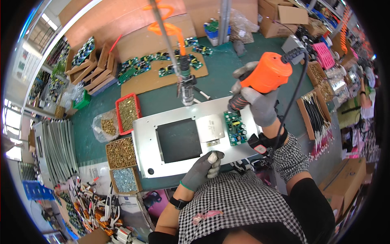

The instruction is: Assembling electronic components onto a metal base plate using power tools.

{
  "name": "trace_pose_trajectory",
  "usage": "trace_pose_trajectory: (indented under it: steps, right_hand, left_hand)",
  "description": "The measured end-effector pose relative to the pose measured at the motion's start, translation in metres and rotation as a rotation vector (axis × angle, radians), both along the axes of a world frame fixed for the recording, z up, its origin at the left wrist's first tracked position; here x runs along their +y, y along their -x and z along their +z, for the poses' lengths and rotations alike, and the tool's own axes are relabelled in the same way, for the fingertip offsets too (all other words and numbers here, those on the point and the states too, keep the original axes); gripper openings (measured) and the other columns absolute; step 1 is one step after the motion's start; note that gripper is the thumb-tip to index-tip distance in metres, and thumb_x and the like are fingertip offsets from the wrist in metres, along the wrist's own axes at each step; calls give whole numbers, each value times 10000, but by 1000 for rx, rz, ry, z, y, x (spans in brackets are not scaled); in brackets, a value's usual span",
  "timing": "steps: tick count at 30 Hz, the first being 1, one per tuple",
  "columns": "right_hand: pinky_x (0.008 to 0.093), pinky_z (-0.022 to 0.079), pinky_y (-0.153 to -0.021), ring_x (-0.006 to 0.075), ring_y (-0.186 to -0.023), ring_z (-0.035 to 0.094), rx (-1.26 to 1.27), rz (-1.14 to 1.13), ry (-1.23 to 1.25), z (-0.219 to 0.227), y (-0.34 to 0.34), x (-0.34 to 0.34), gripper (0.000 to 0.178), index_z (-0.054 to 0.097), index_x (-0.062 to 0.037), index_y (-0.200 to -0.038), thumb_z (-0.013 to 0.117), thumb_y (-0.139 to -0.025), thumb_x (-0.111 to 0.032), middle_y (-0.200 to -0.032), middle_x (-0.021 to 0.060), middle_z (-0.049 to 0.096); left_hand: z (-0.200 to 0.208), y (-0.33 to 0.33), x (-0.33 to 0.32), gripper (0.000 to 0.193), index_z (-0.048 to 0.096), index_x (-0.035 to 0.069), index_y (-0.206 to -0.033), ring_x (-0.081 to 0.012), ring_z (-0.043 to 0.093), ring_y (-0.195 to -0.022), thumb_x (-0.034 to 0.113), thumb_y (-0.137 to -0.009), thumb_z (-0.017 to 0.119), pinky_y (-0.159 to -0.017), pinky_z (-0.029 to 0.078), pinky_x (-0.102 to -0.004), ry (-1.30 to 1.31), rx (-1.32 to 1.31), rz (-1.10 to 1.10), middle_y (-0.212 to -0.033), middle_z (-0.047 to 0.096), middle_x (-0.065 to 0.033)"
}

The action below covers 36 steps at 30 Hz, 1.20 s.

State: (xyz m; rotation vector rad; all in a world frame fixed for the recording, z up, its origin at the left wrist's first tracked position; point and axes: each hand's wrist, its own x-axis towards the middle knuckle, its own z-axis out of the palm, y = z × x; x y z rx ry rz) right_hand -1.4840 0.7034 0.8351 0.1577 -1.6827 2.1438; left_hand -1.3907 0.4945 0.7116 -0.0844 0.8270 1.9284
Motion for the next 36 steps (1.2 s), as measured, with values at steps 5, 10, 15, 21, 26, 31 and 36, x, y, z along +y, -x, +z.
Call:
trace_pose_trajectory:
  steps: [5,10,15,21,26,31,36]
  right_hand:
    - [286,500,-619,151,-701,596,50,80,-1,-1,8,-11,440,490,-29,-1060,556,-644,100,-913,112,602]
    - [286,493,-620,158,-685,588,22,76,-37,0,6,-19,448,467,-28,-1073,494,-645,101,-893,108,578]
    - [291,492,-620,156,-679,584,58,92,-73,-2,10,-20,441,454,-29,-1062,466,-641,102,-900,124,573]
    - [296,493,-624,153,-679,581,65,12,-115,-2,12,-23,435,455,-26,-1057,459,-640,97,-946,153,584]
    - [298,493,-644,154,-691,580,68,-15,-128,2,7,-26,438,461,-19,-1076,485,-651,86,-962,156,588]
    - [309,493,-649,164,-689,587,80,-98,-96,-8,9,-12,420,461,-11,-1082,524,-673,58,-965,154,590]
    - [325,501,-654,196,-684,599,286,-151,35,9,3,17,417,460,6,-1089,547,-681,4,-970,180,584]
  left_hand:
    - [19,2,-55,323,498,75,-986,-20,280,-469,387,-906,515,-375,227,-161,49,-50,134,-675,373,46]
    - [25,30,-134,95,521,127,-899,-28,253,-412,159,-933,438,-322,173,-176,-79,-161,616,-616,344,50]
    - [25,80,-211,152,509,78,-1030,-40,327,-528,171,-955,415,-413,275,-174,-51,-161,1128,-693,389,36]
    - [-5,154,-258,191,502,51,-1094,-97,415,-572,142,-949,418,-480,370,-218,6,-32,1242,-776,491,-13]
    - [-84,190,-316,332,472,6,-1171,-221,582,-912,158,-881,526,-729,492,-356,214,367,1050,-1109,553,-112]
    - [-65,202,-259,467,460,17,-1228,-198,530,-1041,317,-877,529,-840,447,-342,240,323,936,-1173,518,-98]
    - [8,120,-206,468,441,31,-1287,-101,495,-1012,288,-901,507,-839,411,-261,806,579,784,-1136,518,-27]
